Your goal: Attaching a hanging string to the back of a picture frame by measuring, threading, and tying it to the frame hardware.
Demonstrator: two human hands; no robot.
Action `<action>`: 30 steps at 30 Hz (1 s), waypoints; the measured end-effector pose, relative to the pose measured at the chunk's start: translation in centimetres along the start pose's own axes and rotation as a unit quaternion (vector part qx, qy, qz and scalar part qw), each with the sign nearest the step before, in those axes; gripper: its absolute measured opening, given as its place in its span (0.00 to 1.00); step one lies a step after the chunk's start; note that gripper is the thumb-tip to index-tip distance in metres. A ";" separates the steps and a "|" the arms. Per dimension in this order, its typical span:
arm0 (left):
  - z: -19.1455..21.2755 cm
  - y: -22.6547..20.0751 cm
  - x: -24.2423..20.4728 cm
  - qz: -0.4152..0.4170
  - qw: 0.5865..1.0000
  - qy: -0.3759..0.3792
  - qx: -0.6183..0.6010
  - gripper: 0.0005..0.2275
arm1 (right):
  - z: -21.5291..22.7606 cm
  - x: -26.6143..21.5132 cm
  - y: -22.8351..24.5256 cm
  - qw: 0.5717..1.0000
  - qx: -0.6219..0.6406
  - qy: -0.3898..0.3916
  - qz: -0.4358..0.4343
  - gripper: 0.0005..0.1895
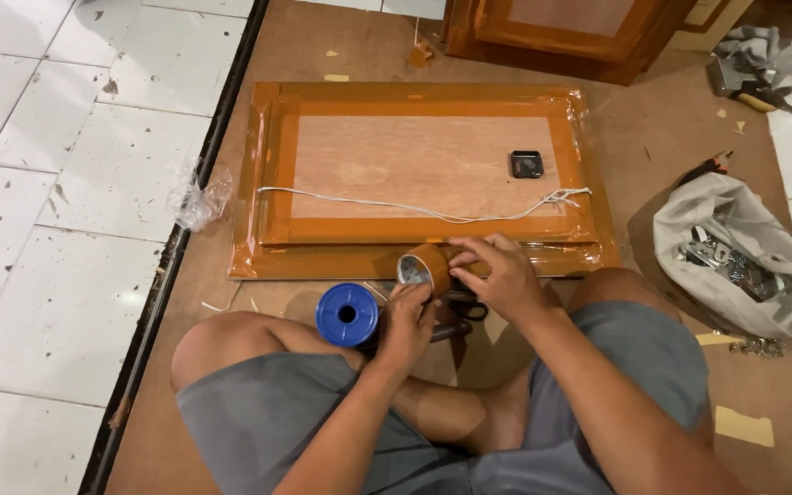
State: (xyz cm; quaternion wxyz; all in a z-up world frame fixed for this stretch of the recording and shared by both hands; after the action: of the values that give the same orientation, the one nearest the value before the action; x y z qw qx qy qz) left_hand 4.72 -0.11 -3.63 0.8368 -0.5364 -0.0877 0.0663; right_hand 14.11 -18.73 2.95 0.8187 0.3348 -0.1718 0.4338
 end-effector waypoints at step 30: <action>-0.9 0.1 1.8 0.260 0.953 -0.002 -0.156 0.17 | -2.1 -0.3 -1.3 0.977 0.140 0.077 -0.142 0.05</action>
State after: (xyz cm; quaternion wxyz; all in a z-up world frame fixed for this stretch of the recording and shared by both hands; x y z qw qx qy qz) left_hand 6.64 -0.53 -3.93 0.6964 -0.6641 0.0441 0.2684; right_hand 15.03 -18.01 0.73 0.8274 0.4330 0.0035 0.3577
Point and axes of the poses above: each hand's wrist, its own x-axis towards the middle knuckle, its own z-axis out of the back of the hand, y = z × x, the point moved 3 cm from there along x, towards the middle knuckle, and after that the axes turned 15 degrees about z, right-handed, at the moved point
